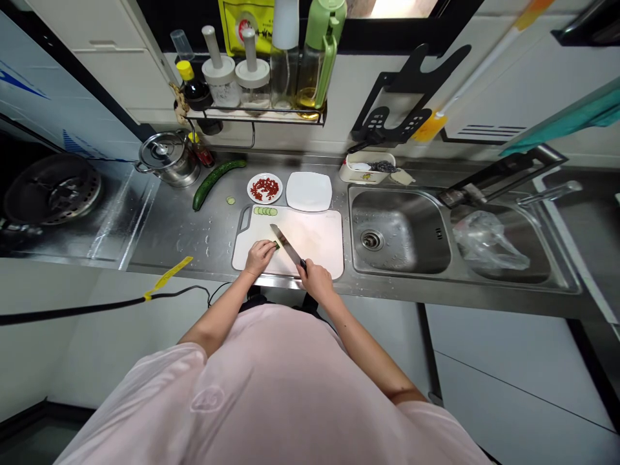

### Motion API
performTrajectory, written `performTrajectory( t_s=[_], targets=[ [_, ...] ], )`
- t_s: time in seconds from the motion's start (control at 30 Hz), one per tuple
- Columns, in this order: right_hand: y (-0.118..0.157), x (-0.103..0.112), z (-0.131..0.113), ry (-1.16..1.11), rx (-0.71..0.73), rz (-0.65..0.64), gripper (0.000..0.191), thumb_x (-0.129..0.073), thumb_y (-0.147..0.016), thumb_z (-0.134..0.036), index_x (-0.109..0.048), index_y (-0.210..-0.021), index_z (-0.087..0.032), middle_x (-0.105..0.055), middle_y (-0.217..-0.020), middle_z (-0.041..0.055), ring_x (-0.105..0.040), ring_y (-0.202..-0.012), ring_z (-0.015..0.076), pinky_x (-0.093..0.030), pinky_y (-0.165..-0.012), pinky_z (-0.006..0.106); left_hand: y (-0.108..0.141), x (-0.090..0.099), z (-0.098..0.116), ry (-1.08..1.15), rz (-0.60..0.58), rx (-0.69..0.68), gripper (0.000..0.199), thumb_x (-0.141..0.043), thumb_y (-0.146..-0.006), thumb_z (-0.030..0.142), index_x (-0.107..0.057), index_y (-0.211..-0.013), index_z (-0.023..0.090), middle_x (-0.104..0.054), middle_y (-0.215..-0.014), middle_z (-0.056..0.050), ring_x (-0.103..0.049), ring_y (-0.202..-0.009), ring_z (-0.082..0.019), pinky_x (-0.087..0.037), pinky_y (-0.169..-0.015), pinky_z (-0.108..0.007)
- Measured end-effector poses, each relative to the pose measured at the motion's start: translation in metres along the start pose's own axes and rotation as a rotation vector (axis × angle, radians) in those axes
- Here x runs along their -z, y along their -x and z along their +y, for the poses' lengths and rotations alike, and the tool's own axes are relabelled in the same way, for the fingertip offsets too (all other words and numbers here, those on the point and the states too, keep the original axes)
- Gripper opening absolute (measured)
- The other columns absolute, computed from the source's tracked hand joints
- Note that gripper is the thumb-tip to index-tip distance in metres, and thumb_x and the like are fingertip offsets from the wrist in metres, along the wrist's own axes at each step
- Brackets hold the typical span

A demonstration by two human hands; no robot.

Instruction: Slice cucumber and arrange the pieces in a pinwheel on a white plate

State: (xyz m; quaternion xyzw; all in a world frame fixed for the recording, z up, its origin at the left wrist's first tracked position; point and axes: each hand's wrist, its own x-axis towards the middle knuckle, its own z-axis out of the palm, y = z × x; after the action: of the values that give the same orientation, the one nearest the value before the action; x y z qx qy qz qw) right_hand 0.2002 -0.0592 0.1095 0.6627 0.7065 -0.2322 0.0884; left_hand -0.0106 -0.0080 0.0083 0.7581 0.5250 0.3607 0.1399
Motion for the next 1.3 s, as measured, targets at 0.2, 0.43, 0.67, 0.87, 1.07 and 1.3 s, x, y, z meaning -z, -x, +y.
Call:
performTrajectory(
  t_s=[0.2, 0.43, 0.67, 0.87, 1.07, 1.3],
  targets=[
    [0.003, 0.003, -0.005, 0.008, 0.014, -0.030, 0.035, -0.027, -0.097, -0.043, -0.050, -0.105, -0.018, -0.066, -0.089, 0.0099, -0.063, -0.082, 0.0218, -0.036, -0.066, 0.027, 0.000, 0.000, 0.001, -0.019, 0.002, -0.016, 0.023, -0.048, -0.089, 0.029, -0.065, -0.102, 0.021, -0.063, -0.095, -0.007, -0.058, -0.090, -0.016, -0.048, -0.083, -0.032],
    [0.005, 0.002, -0.009, -0.001, 0.016, -0.050, 0.034, -0.028, -0.097, -0.041, -0.049, -0.107, -0.017, -0.066, -0.090, 0.0106, -0.063, -0.083, 0.0217, -0.037, -0.068, 0.027, -0.001, 0.001, 0.002, -0.018, -0.001, -0.031, 0.022, -0.048, -0.089, 0.027, -0.066, -0.102, 0.022, -0.063, -0.094, -0.006, -0.057, -0.090, -0.016, -0.047, -0.083, -0.032],
    [0.006, 0.004, -0.013, 0.028, 0.019, -0.068, 0.031, -0.027, -0.097, -0.039, -0.047, -0.107, -0.017, -0.066, -0.089, 0.0107, -0.064, -0.084, 0.0221, -0.039, -0.069, 0.028, 0.000, 0.000, 0.001, -0.021, -0.013, -0.020, 0.023, -0.047, -0.090, 0.028, -0.065, -0.102, 0.021, -0.063, -0.095, -0.007, -0.057, -0.090, -0.016, -0.047, -0.083, -0.033],
    [0.016, 0.004, -0.010, 0.046, 0.026, -0.098, 0.029, -0.028, -0.097, -0.037, -0.047, -0.106, -0.017, -0.067, -0.090, 0.0112, -0.065, -0.085, 0.0225, -0.040, -0.071, 0.028, 0.000, 0.000, 0.001, -0.018, -0.026, -0.028, 0.023, -0.046, -0.090, 0.028, -0.065, -0.103, 0.022, -0.063, -0.095, -0.006, -0.056, -0.090, -0.016, -0.047, -0.084, -0.033],
    [0.028, 0.001, -0.002, 0.054, 0.023, -0.120, 0.028, -0.029, -0.097, -0.037, -0.048, -0.103, -0.017, -0.067, -0.088, 0.0116, -0.065, -0.083, 0.0235, -0.040, -0.069, 0.029, 0.000, 0.000, 0.001, -0.029, -0.021, -0.021, 0.023, -0.046, -0.090, 0.029, -0.066, -0.101, 0.022, -0.063, -0.096, -0.007, -0.056, -0.091, -0.017, -0.047, -0.083, -0.033],
    [0.028, 0.002, -0.003, 0.055, 0.030, -0.120, 0.029, -0.028, -0.097, -0.036, -0.049, -0.103, -0.016, -0.067, -0.087, 0.0116, -0.065, -0.083, 0.0237, -0.041, -0.070, 0.029, 0.000, -0.001, 0.001, -0.030, -0.023, -0.033, 0.021, -0.047, -0.089, 0.027, -0.065, -0.100, 0.023, -0.063, -0.097, -0.006, -0.056, -0.092, -0.016, -0.047, -0.084, -0.032]
  ],
)
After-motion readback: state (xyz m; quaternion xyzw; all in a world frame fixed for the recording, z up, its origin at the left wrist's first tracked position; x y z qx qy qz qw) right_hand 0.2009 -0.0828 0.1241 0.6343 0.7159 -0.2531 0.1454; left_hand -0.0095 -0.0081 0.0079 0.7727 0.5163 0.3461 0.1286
